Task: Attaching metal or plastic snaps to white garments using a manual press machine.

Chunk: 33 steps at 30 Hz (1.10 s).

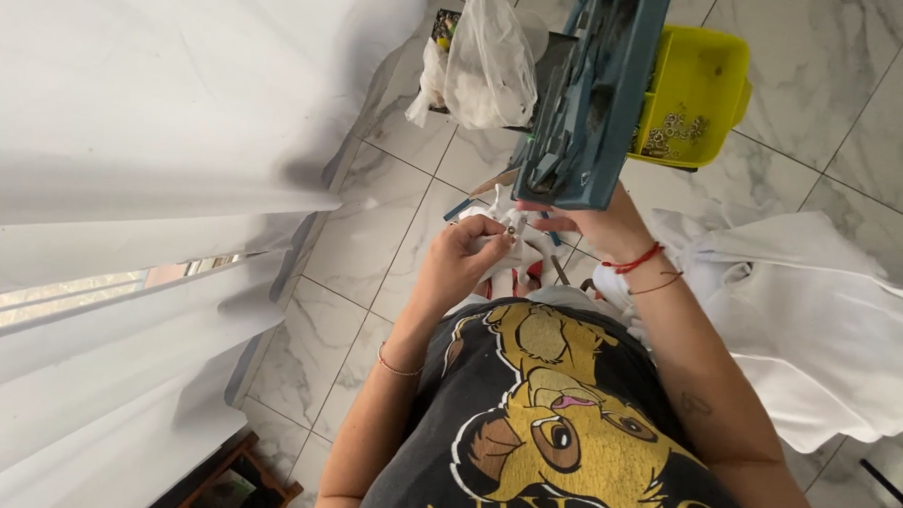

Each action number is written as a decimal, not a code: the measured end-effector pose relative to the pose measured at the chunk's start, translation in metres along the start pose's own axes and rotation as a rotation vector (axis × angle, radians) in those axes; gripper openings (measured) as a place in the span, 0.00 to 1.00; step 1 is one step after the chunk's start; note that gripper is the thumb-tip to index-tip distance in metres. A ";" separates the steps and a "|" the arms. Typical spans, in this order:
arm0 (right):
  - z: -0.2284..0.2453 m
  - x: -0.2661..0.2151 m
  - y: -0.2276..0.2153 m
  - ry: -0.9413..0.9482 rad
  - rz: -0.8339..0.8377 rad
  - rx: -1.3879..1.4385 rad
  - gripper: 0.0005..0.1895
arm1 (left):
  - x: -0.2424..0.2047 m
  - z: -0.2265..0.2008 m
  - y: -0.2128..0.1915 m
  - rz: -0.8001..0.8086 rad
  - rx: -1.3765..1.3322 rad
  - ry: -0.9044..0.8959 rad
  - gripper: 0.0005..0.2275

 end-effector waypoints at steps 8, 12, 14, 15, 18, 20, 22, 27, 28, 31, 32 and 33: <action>0.084 0.012 -0.143 -0.658 -0.642 -2.026 0.07 | 0.000 -0.001 0.005 -0.017 0.138 -0.125 0.05; 0.074 0.030 -0.156 -0.454 -0.613 -2.234 0.09 | -0.004 -0.004 0.002 -0.026 0.156 -0.116 0.05; 0.074 0.028 -0.152 -0.478 -0.611 -2.252 0.09 | -0.006 -0.005 -0.001 -0.032 0.143 -0.139 0.05; 0.075 0.028 -0.149 -0.502 -0.621 -2.273 0.09 | -0.007 -0.005 -0.002 -0.032 0.132 -0.154 0.05; 0.086 0.014 -0.120 -0.675 -0.471 -1.830 0.06 | -0.008 -0.009 -0.005 -0.018 0.131 0.016 0.04; 0.087 0.002 -0.072 -0.640 -0.415 -1.493 0.11 | -0.009 -0.001 -0.008 -0.006 0.020 0.077 0.05; 0.082 -0.002 -0.040 -0.596 -0.370 -1.159 0.21 | -0.012 -0.006 -0.013 0.013 -0.085 0.153 0.07; 0.062 -0.003 0.001 -0.575 -0.304 -1.143 0.16 | -0.011 0.001 -0.022 0.003 -0.103 0.197 0.06; 0.061 -0.004 0.003 -0.577 -0.302 -1.142 0.16 | -0.012 0.002 -0.023 0.000 -0.103 0.198 0.06; 0.058 -0.006 0.009 -0.574 -0.273 -1.136 0.13 | -0.015 0.004 -0.026 -0.012 -0.148 0.207 0.06; 0.057 -0.006 0.010 -0.568 -0.261 -1.135 0.11 | -0.016 0.005 -0.026 -0.009 -0.151 0.213 0.06; 0.056 -0.005 0.011 -0.563 -0.249 -1.133 0.10 | -0.017 0.005 -0.026 -0.007 -0.153 0.219 0.06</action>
Point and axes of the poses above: each hand's wrist, its own x-axis towards the middle knuckle, its own y-axis out of the palm, z = x × y, the point moved 8 cm from there along x, towards the middle knuckle, and after that the axes turned 9 degrees about -y, right-handed, at the moved point
